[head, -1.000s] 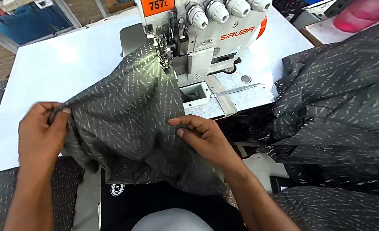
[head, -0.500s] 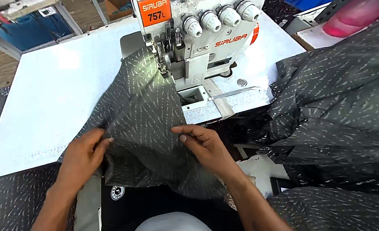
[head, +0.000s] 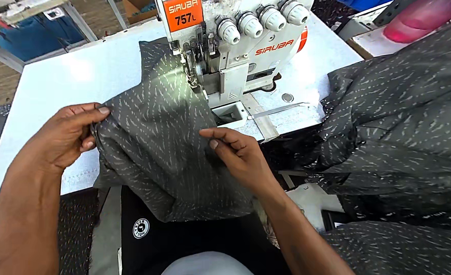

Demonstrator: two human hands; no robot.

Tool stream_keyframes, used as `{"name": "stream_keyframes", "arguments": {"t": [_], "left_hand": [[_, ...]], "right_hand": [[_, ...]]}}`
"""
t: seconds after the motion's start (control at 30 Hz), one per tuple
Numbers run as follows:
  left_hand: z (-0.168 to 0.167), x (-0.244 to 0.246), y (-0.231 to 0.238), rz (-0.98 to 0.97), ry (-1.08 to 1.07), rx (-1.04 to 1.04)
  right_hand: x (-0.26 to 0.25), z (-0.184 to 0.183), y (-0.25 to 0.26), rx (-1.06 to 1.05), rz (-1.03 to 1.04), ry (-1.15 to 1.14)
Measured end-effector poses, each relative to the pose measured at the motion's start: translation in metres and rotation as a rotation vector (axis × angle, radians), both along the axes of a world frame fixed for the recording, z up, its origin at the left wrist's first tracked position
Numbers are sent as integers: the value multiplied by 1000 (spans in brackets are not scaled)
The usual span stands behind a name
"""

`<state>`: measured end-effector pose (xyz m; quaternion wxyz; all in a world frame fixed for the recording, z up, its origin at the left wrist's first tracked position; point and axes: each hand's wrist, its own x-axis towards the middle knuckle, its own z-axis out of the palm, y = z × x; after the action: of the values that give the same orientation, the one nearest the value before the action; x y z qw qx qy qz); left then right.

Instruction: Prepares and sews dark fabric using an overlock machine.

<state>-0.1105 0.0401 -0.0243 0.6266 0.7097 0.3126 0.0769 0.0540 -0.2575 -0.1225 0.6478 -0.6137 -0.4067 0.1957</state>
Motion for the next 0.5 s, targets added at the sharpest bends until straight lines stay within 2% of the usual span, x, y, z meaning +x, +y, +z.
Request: {"name": "stream_keyframes", "arguments": {"t": [0.1,0.17,0.27,0.33,0.4,0.5], "left_hand": [[12,14,11,55,10,47],[19,25,26,77,4,157],[18,30,43,153,2,565],[16,19,18,85,5,735],[-1,5,-25,35,24,786],[-59,-12,-63,-64,231,886]], "right_hand": [[5,4,6,13,-24,-10],[7,6,11,24,-23,-20],[9,4,15,32,-42,-29],[5,3,12,33,-84,-30],[2,2,8,23,-114,-48],[6,3,11,-11,-149,-66]]}}
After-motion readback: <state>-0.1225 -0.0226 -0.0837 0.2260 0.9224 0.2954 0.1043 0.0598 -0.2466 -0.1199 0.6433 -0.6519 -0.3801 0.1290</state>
